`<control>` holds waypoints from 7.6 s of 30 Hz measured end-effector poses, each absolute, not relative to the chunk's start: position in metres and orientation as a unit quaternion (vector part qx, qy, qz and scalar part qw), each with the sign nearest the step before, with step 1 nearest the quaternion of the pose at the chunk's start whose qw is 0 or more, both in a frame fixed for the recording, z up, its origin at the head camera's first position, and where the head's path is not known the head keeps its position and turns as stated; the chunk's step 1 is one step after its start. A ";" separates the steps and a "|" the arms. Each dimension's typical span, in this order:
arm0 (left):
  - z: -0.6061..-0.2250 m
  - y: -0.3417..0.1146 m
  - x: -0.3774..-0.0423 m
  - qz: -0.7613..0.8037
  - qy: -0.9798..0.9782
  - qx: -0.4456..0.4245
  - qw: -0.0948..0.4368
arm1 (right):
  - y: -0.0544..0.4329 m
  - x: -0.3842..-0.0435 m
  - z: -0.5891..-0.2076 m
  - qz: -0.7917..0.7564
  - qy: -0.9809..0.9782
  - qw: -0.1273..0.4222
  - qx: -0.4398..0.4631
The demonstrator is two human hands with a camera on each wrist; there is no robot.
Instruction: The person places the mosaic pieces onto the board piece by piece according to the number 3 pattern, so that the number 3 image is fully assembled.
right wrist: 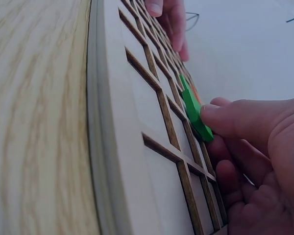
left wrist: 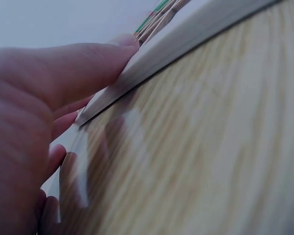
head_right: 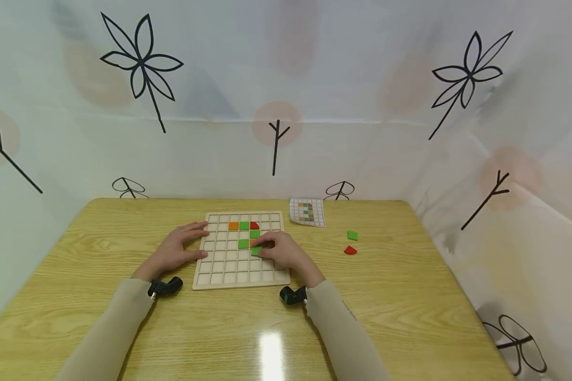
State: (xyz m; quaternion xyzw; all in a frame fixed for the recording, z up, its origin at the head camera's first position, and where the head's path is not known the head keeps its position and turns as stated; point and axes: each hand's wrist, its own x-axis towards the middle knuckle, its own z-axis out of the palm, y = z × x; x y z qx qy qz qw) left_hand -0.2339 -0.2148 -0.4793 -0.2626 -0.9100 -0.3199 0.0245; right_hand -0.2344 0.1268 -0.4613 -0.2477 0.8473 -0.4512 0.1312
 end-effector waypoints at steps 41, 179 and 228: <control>-0.480 -0.212 -0.234 -0.319 -0.911 -0.260 0.025 | 0.120 -0.231 -0.459 -0.462 0.836 0.144 -0.259; -0.482 -0.212 -0.234 -0.314 -0.916 -0.250 0.018 | 0.329 -0.204 -0.456 -0.371 0.925 0.058 -0.065; -0.482 -0.212 -0.234 -0.299 -0.919 -0.257 0.028 | 0.274 -0.195 -0.449 -0.340 0.928 0.016 -0.151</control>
